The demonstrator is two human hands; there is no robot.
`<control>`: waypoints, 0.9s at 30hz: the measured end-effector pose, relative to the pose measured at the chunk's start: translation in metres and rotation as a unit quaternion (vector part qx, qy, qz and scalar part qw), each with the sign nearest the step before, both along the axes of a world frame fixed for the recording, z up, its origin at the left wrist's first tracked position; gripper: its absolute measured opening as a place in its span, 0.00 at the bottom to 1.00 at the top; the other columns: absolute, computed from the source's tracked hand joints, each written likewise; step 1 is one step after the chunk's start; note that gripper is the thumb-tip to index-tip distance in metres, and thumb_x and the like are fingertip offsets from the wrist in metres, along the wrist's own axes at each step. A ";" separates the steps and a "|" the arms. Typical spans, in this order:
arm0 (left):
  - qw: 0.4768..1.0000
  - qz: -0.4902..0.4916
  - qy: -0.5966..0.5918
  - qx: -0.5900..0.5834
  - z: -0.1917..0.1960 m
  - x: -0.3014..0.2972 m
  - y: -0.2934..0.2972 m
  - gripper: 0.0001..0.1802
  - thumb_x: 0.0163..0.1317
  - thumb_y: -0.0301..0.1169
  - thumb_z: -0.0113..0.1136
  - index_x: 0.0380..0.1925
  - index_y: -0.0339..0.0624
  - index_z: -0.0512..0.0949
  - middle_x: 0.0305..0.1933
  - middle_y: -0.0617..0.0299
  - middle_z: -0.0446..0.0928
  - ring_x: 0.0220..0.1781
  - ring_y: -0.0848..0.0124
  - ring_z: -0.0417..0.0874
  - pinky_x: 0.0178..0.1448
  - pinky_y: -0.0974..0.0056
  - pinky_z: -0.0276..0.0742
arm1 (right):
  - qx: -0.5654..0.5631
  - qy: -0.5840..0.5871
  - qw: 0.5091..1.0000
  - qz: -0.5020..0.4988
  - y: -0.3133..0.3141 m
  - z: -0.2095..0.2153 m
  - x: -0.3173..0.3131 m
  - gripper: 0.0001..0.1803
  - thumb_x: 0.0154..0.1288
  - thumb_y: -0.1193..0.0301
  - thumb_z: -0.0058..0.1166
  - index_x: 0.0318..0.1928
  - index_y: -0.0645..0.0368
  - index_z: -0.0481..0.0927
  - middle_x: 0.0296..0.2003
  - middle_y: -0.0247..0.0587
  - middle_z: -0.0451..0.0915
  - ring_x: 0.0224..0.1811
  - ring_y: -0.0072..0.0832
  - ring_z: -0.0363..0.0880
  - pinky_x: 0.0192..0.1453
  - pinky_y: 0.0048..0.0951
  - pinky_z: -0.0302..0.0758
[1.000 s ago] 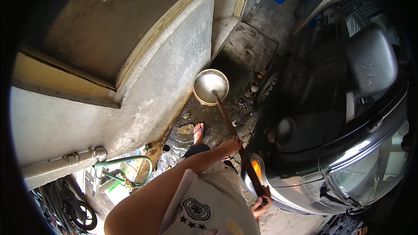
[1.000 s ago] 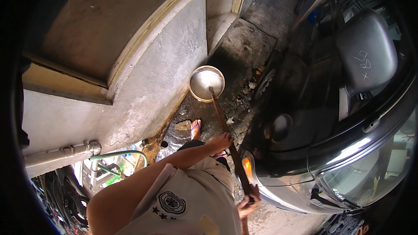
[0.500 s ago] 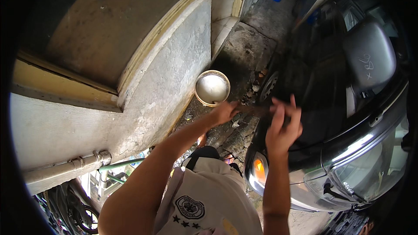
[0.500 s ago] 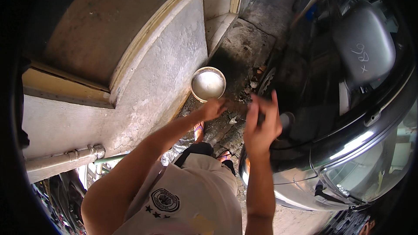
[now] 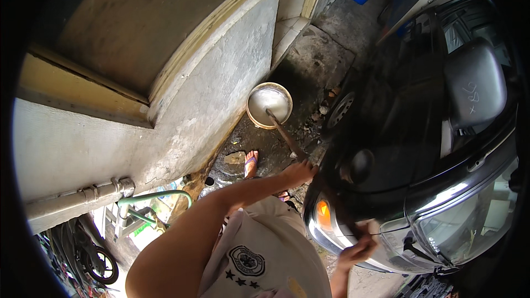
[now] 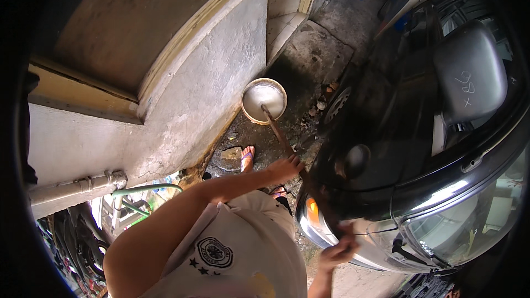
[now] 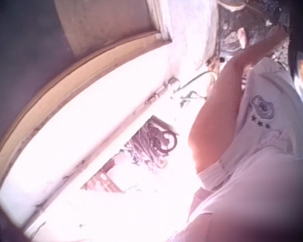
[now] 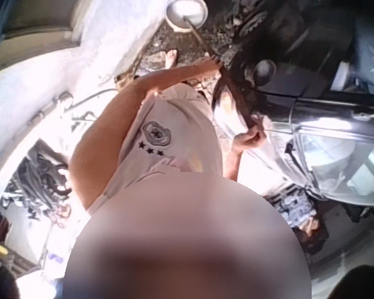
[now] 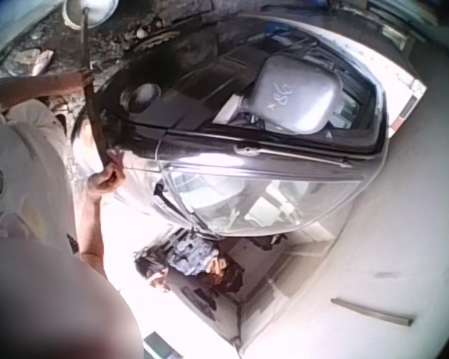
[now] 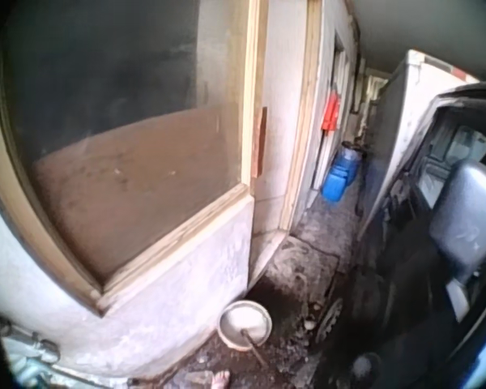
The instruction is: The person stands beside a parked car and repeatedly stirs a white liquid in a bucket using a long wooden stick. The person holds the stick with both hands and moves it in a circular motion inside the bucket throughout the clip.
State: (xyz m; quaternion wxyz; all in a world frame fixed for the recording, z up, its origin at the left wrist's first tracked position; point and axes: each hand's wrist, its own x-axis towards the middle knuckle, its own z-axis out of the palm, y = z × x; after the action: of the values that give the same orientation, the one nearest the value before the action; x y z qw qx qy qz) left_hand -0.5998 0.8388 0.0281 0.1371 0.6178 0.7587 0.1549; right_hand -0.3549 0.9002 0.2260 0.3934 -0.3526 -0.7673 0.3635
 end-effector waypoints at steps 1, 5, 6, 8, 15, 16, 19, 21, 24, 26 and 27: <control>1.000 -0.003 -0.004 0.021 0.023 -0.017 0.008 0.14 0.60 0.32 0.57 0.44 0.38 0.73 0.42 0.50 0.75 0.48 0.54 0.82 0.38 0.56 0.85 | 0.076 0.016 0.997 -0.030 0.026 0.026 -0.029 0.16 0.80 0.62 0.33 0.39 0.64 0.61 0.35 0.55 0.80 0.46 0.44 0.82 0.58 0.47 0.76; 0.989 0.031 -0.129 0.061 0.095 -0.090 0.030 0.18 0.67 0.43 0.55 0.44 0.38 0.73 0.31 0.45 0.79 0.34 0.47 0.83 0.39 0.46 0.80 | 0.108 0.081 0.991 -0.022 0.085 0.129 -0.163 0.13 0.78 0.70 0.41 0.38 0.69 0.71 0.32 0.48 0.80 0.40 0.35 0.85 0.52 0.38 0.80; 0.990 0.037 -0.127 0.046 0.101 -0.112 0.032 0.20 0.67 0.45 0.54 0.45 0.38 0.73 0.29 0.43 0.79 0.33 0.46 0.83 0.39 0.46 0.79 | 0.108 0.142 0.983 0.042 0.092 0.141 -0.202 0.11 0.76 0.72 0.46 0.41 0.70 0.75 0.36 0.48 0.81 0.37 0.31 0.85 0.43 0.30 0.81; 0.990 0.038 -0.114 0.069 0.097 -0.160 0.035 0.22 0.67 0.47 0.55 0.45 0.39 0.73 0.26 0.43 0.78 0.31 0.45 0.83 0.39 0.46 0.79 | 0.093 0.114 0.983 0.114 0.097 0.150 -0.263 0.08 0.73 0.73 0.50 0.40 0.67 0.76 0.32 0.43 0.82 0.33 0.25 0.83 0.37 0.24 0.78; 0.993 0.057 -0.083 0.066 -0.003 -0.125 0.000 0.16 0.68 0.38 0.53 0.49 0.40 0.72 0.36 0.47 0.78 0.41 0.54 0.84 0.38 0.53 0.82 | 0.086 0.066 0.994 0.029 0.058 0.042 -0.220 0.10 0.75 0.73 0.46 0.41 0.70 0.72 0.39 0.51 0.85 0.30 0.27 0.83 0.36 0.27 0.79; 0.995 0.047 -0.020 0.082 -0.019 -0.099 -0.008 0.17 0.67 0.36 0.53 0.51 0.39 0.71 0.41 0.47 0.77 0.45 0.54 0.83 0.38 0.54 0.83 | 0.096 0.027 0.995 0.019 0.040 0.025 -0.178 0.11 0.76 0.73 0.41 0.42 0.74 0.69 0.41 0.57 0.84 0.34 0.32 0.84 0.36 0.29 0.80; 0.997 0.050 -0.054 -0.032 -0.057 -0.019 -0.038 0.27 0.60 0.31 0.56 0.59 0.36 0.64 0.54 0.45 0.69 0.54 0.50 0.79 0.45 0.56 0.85 | 0.097 -0.002 0.993 0.066 -0.017 -0.025 -0.056 0.10 0.77 0.72 0.33 0.40 0.68 0.62 0.40 0.60 0.79 0.43 0.51 0.81 0.64 0.67 0.68; 0.996 0.027 -0.046 -0.072 -0.073 0.016 -0.052 0.25 0.59 0.29 0.54 0.58 0.38 0.65 0.51 0.45 0.70 0.55 0.51 0.79 0.41 0.57 0.85 | 0.058 -0.003 0.996 0.070 -0.055 -0.053 0.011 0.10 0.77 0.69 0.36 0.40 0.63 0.62 0.44 0.61 0.77 0.47 0.56 0.79 0.62 0.65 0.70; 0.999 -0.014 0.037 -0.030 -0.070 0.038 -0.053 0.20 0.56 0.29 0.57 0.50 0.39 0.71 0.42 0.47 0.75 0.53 0.53 0.79 0.38 0.58 0.84 | -0.038 -0.081 0.996 0.030 -0.079 -0.071 0.063 0.11 0.77 0.66 0.41 0.41 0.64 0.64 0.48 0.62 0.77 0.54 0.52 0.76 0.63 0.53 0.70; 0.999 -0.017 0.035 -0.004 -0.049 0.029 -0.035 0.21 0.54 0.30 0.59 0.49 0.37 0.72 0.40 0.49 0.75 0.50 0.54 0.81 0.37 0.58 0.84 | -0.044 -0.053 0.997 0.031 -0.058 -0.051 0.061 0.12 0.77 0.67 0.41 0.44 0.66 0.65 0.50 0.61 0.77 0.54 0.49 0.77 0.64 0.47 0.71; 0.999 -0.029 0.022 -0.014 -0.032 0.020 -0.023 0.21 0.53 0.30 0.59 0.49 0.36 0.72 0.40 0.49 0.76 0.49 0.54 0.81 0.36 0.57 0.84 | -0.051 -0.004 0.998 0.022 -0.035 -0.034 0.045 0.12 0.77 0.67 0.41 0.45 0.67 0.66 0.51 0.60 0.77 0.53 0.46 0.77 0.64 0.44 0.71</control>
State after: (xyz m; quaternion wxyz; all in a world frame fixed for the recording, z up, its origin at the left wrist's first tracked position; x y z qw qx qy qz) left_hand -0.5797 0.8154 -0.0040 0.1338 0.6406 0.7454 0.1268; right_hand -0.3097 0.8648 0.1920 0.3640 -0.3571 -0.7565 0.4094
